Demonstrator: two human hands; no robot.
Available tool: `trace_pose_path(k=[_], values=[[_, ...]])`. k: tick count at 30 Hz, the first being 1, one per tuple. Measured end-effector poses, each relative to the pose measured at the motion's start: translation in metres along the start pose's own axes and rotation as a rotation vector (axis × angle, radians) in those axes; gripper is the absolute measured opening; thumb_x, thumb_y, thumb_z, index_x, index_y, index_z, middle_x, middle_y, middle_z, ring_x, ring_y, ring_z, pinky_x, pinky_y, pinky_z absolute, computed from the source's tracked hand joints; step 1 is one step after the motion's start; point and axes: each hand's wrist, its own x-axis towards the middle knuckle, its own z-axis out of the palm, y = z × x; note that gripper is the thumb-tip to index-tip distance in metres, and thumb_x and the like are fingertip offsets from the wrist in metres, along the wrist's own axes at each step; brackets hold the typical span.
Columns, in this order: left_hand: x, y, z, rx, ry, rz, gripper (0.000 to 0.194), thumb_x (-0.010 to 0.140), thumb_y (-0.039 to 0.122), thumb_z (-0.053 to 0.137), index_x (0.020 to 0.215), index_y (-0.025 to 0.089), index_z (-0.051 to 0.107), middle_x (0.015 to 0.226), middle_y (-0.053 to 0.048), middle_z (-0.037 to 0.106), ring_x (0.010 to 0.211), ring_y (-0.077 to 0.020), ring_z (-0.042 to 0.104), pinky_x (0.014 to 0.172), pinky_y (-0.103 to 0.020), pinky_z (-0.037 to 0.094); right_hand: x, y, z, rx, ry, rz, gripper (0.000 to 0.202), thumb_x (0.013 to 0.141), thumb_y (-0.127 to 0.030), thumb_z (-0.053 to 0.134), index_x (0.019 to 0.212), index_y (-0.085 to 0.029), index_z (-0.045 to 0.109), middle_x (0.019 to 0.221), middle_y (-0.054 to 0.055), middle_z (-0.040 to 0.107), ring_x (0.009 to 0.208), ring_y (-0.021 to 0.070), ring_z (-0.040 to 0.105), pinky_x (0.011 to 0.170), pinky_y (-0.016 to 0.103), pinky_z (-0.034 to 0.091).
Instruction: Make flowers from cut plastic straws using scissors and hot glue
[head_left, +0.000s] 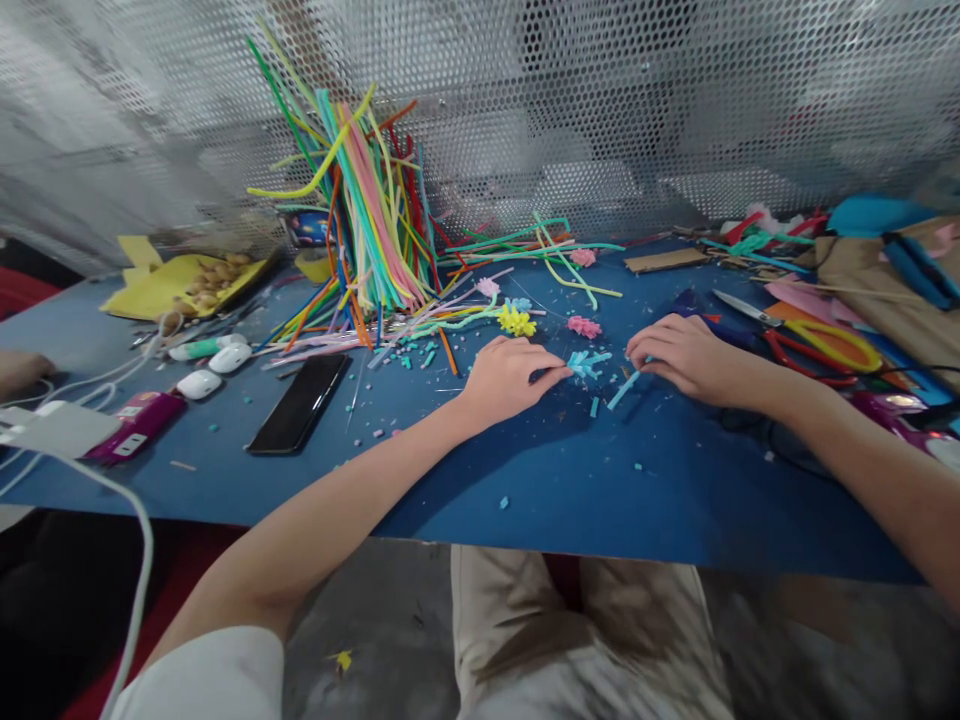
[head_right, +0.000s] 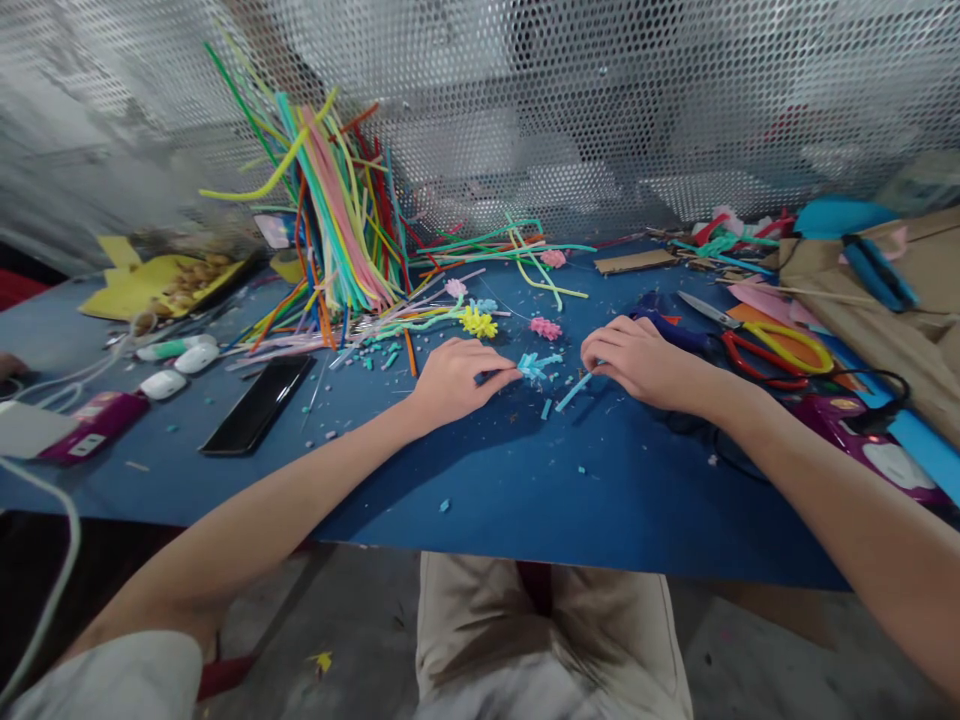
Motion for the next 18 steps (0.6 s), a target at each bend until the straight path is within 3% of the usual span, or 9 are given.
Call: trace_pose_path(k=[7,12,18], values=[[0.0,0.001,0.001,-0.015,0.004,-0.011,0.032,0.098,0.048,0.054,0.089,0.025,0.075,0.087,0.001,0.076,0.083,-0.015,0.068,0.072,-0.03,0.04,0.004,-0.021,-0.01,0.043,-0.022,-0.105,0.019,0.098,-0.03,0.051,0.102,-0.024,0.068,0.108,0.005,0.07,0.098,0.0199,0.06,0.088,0.037,0.04],[-0.001,0.002,0.001,-0.019,-0.001,-0.025,0.03,0.097,0.047,0.054,0.091,0.027,0.076,0.088,0.002,0.076,0.083,-0.0142,0.067,0.073,-0.03,0.041,0.013,-0.047,0.004,0.093,0.011,-0.19,0.022,0.099,-0.031,0.052,0.114,-0.024,0.067,0.107,0.005,0.071,0.099,0.0176,0.064,0.087,0.032,0.045],[-0.001,0.004,-0.001,-0.011,0.01,-0.03,0.03,0.098,0.047,0.054,0.09,0.027,0.075,0.086,0.002,0.076,0.081,-0.0142,0.066,0.075,-0.03,0.039,0.02,-0.06,0.021,0.111,-0.07,-0.21,0.022,0.101,-0.028,0.044,0.096,-0.021,0.064,0.094,0.005,0.067,0.087,0.0173,0.06,0.082,0.033,0.047]])
